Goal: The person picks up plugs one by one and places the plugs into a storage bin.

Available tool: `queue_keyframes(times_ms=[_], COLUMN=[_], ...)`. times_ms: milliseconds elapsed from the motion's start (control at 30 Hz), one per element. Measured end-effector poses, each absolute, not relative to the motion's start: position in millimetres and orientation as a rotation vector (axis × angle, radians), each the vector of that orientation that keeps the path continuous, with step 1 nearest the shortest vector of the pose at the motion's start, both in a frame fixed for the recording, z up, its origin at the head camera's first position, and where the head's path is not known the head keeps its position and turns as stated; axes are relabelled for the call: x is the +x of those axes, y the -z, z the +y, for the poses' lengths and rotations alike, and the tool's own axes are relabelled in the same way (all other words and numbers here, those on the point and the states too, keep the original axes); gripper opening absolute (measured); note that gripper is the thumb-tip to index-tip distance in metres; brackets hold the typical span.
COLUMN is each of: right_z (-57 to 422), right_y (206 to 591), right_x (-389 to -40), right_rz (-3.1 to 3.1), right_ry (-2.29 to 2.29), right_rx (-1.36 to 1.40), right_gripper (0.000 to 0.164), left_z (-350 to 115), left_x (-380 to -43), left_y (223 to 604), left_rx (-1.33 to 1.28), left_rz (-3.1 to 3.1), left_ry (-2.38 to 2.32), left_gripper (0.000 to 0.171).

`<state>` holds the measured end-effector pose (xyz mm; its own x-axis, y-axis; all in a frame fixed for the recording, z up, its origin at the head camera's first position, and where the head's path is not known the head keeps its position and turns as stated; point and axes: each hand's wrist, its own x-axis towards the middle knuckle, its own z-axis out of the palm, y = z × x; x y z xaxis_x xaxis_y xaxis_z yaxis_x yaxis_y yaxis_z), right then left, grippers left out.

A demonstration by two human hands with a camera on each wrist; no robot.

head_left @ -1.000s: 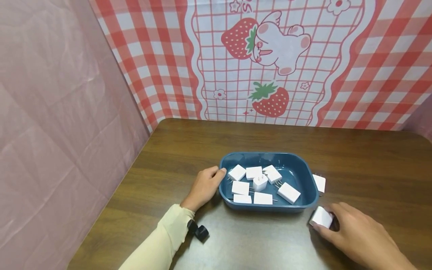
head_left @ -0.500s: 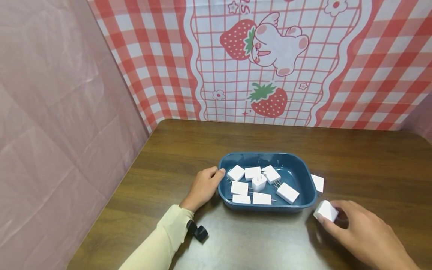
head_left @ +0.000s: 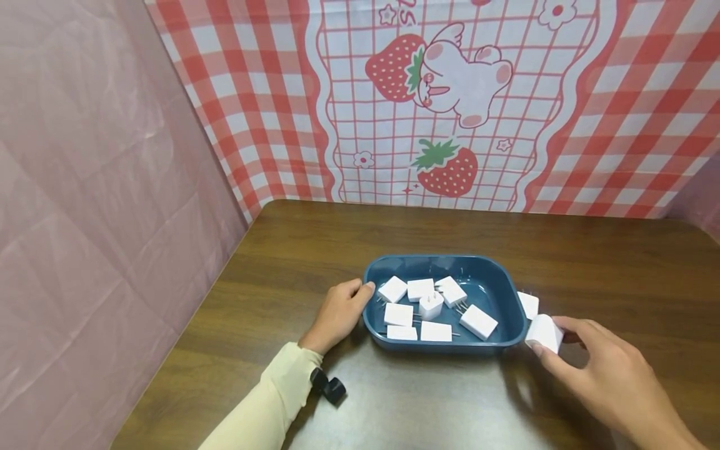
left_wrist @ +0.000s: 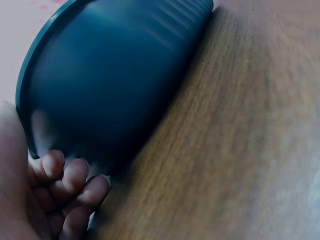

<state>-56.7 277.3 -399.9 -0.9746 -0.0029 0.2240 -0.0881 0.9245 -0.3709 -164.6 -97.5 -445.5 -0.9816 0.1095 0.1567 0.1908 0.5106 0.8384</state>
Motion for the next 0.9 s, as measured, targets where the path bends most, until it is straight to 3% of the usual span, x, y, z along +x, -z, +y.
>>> queue_keyframes(times_ms=[300, 900], right_z=[276, 243], right_y=[391, 379], right_x=[-56, -82], right_rz=[-2.68, -2.638], right_ry=[-0.666, -0.693], right_rx=[0.13, 0.266], right_gripper=[0.059, 0.062], left_z=[-97, -98], left_x=[-165, -164], left_y=[446, 446], left_rx=[-0.259, -0.259], left_rz=[-2.652, -2.67], left_ry=[1.495, 1.49], left_gripper=[0.044, 0.045])
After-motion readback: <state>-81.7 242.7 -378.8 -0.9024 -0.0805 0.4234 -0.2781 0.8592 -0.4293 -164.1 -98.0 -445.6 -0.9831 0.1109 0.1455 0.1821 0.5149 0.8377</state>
